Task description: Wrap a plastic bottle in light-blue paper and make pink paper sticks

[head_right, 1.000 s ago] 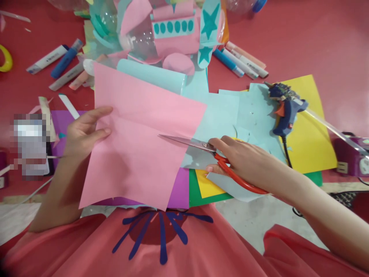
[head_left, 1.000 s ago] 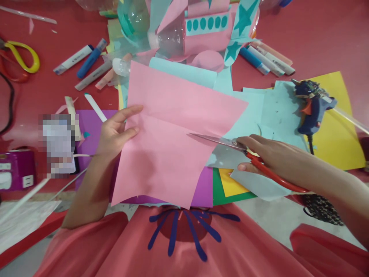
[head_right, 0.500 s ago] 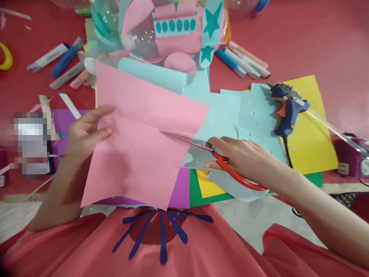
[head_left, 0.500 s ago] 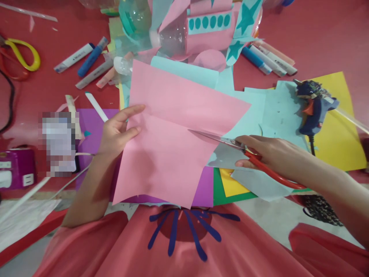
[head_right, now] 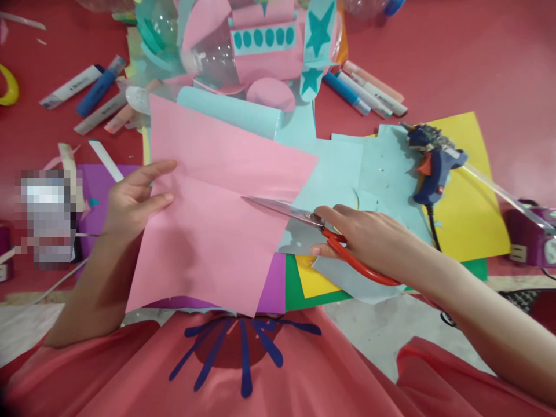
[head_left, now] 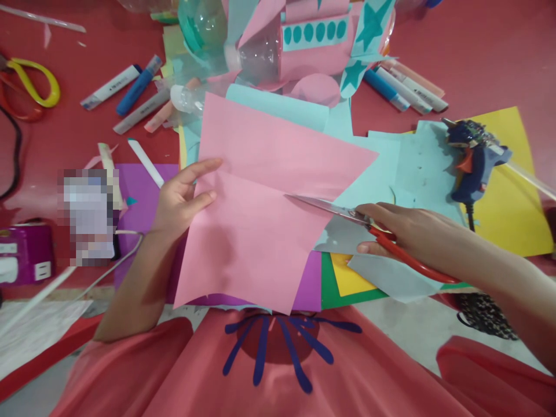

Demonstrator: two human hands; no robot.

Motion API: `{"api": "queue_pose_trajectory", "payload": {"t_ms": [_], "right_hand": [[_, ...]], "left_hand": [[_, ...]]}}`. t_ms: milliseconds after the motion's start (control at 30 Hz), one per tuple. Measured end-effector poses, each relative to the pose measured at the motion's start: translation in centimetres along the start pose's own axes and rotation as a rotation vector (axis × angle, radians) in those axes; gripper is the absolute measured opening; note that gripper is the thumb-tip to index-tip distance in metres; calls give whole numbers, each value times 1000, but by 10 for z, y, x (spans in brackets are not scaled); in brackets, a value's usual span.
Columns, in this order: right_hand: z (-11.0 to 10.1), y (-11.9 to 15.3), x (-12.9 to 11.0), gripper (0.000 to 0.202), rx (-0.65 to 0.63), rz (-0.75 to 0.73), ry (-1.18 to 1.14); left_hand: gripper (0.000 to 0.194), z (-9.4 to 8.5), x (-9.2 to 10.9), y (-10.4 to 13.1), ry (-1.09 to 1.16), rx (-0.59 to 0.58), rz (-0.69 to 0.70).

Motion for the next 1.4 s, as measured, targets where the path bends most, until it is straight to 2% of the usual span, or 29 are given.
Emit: {"api": "queue_pose_trajectory", "payload": {"t_ms": [333,667,1000,1400], "right_hand": [[-1,-6,-8,51,0,-26,-59],[-2,-11,-10,59,50,-32,32],[-1,-13,-10,75,-50,-9,-15],[3,-10,-7,60,-29,-18,26]], "left_hand": [[43,17,6,3,-73,-42,-45],[44,20,5,5,-111,-42,-54],[45,21,8,5,-83,-26,-67],[41,24,10,5,-79,-43,-33]]}}
Point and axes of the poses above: each hand's wrist, its own y-axis away from the middle knuckle, its own z-axis out of the palm, x = y × z, the point moved 7 cm from there along -y, towards the middle knuckle, and after that the axes turned 5 degrees about y, right-handed, at the moved point
